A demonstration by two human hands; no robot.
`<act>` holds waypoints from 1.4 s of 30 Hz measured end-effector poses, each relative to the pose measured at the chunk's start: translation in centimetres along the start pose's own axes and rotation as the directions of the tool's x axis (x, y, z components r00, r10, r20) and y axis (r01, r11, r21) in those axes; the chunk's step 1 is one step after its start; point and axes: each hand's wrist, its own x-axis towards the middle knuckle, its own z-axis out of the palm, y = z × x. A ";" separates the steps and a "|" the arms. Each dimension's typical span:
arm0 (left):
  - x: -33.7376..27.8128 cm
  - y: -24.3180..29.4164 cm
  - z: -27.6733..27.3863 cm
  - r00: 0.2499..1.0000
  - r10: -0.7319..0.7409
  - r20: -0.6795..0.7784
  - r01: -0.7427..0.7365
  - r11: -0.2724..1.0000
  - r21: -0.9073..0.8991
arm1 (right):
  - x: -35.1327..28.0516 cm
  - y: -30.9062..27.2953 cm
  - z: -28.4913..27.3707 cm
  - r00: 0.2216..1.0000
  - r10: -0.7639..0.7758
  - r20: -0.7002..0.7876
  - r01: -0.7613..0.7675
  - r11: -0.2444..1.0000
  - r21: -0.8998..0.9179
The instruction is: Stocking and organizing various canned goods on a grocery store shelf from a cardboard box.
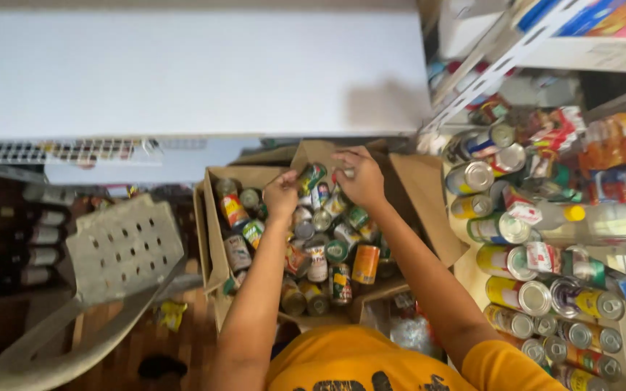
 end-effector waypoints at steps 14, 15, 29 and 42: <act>-3.4 -9.6 -5.0 0.565 -0.825 -0.003 0.666 0.459 -0.588 | -2.6 6.4 14.0 0.896 0.240 0.373 -0.190 0.968 -0.167; -3.5 -9.9 -5.1 0.543 -0.839 0.034 0.670 0.409 -0.619 | -2.5 6.2 14.7 0.889 0.251 0.384 -0.193 0.964 -0.184; -2.3 -13.1 -4.1 0.474 -0.846 0.246 0.673 0.167 -0.721 | 1.0 7.2 20.6 0.838 0.055 0.543 0.181 0.911 -0.371; -2.3 -8.2 -4.5 0.531 -0.788 0.312 0.677 0.174 -0.715 | 0.9 8.4 23.1 0.797 0.009 0.604 0.465 0.630 -0.622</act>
